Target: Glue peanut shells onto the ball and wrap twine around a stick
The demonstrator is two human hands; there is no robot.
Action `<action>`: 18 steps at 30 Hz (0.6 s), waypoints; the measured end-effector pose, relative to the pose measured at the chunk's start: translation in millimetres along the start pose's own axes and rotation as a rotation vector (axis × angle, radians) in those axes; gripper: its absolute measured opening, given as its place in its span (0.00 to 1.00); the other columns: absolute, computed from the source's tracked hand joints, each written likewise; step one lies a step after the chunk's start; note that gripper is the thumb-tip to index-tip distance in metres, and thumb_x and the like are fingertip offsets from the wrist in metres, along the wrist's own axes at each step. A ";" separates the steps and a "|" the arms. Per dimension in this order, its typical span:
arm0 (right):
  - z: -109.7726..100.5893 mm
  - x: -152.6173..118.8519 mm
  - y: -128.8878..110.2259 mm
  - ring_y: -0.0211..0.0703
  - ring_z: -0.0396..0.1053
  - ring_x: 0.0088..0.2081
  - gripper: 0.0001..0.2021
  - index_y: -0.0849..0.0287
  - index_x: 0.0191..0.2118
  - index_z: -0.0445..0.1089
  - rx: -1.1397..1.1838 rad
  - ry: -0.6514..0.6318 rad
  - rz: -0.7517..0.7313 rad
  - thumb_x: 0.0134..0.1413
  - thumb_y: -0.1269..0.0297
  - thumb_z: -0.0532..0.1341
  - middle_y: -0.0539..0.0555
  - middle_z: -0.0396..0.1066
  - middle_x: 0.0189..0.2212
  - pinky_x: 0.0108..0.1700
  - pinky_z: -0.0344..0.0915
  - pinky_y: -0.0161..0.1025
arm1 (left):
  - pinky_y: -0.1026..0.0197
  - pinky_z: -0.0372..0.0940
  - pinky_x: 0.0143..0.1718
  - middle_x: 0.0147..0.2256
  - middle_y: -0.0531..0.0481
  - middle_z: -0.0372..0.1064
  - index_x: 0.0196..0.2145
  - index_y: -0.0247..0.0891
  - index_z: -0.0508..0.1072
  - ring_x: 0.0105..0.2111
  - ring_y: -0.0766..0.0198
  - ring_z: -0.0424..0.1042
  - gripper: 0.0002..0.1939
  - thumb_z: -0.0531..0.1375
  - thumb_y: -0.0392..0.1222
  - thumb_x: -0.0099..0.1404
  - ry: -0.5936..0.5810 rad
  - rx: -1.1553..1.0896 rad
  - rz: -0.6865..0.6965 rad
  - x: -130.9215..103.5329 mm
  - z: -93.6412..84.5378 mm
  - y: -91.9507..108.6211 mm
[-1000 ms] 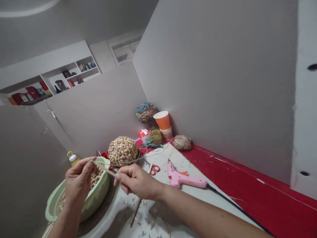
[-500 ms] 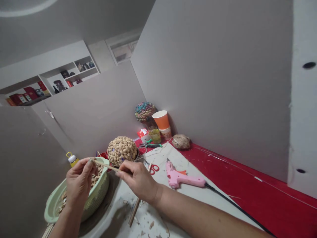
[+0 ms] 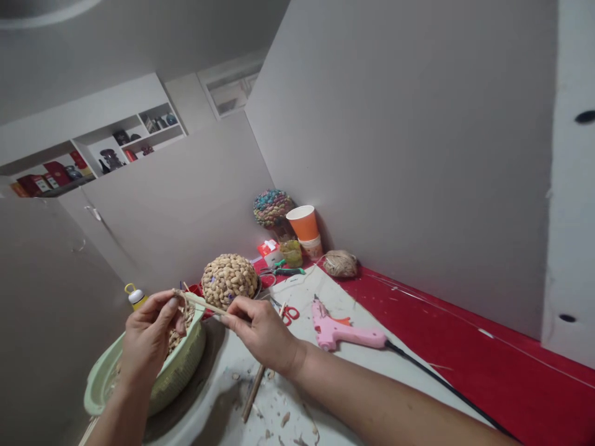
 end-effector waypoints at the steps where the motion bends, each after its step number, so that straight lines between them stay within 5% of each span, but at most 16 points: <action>1: -0.1 0.2 0.7 0.36 0.58 0.25 0.12 0.60 0.26 0.66 0.000 0.003 -0.001 0.58 0.62 0.58 0.47 0.62 0.21 0.28 0.55 0.34 | 0.69 0.65 0.21 0.28 0.52 0.73 0.36 0.37 0.77 0.19 0.72 0.68 0.05 0.65 0.39 0.60 -0.010 -0.016 -0.022 -0.1 2.2 -0.3; 7: 0.1 0.0 2.1 0.36 0.58 0.24 0.12 0.60 0.25 0.66 0.020 -0.012 0.023 0.58 0.61 0.58 0.47 0.61 0.19 0.28 0.55 0.34 | 0.71 0.60 0.18 0.20 0.57 0.65 0.35 0.39 0.77 0.18 0.73 0.62 0.06 0.65 0.41 0.60 -0.018 -0.108 -0.101 -1.9 8.5 -2.7; 18: 2.7 1.8 0.3 0.36 0.58 0.22 0.14 0.60 0.25 0.64 0.169 -0.137 0.136 0.58 0.57 0.56 0.47 0.61 0.17 0.26 0.55 0.34 | 0.72 0.58 0.20 0.19 0.57 0.62 0.43 0.39 0.79 0.19 0.74 0.59 0.13 0.65 0.42 0.60 -0.013 -0.125 -0.103 -2.5 9.4 -3.0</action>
Point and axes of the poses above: each hand's wrist, its own x-axis towards the middle knuckle, its own z-axis out of the palm, y = z × x, the point moved 3 cm from there along x, towards the middle knuckle
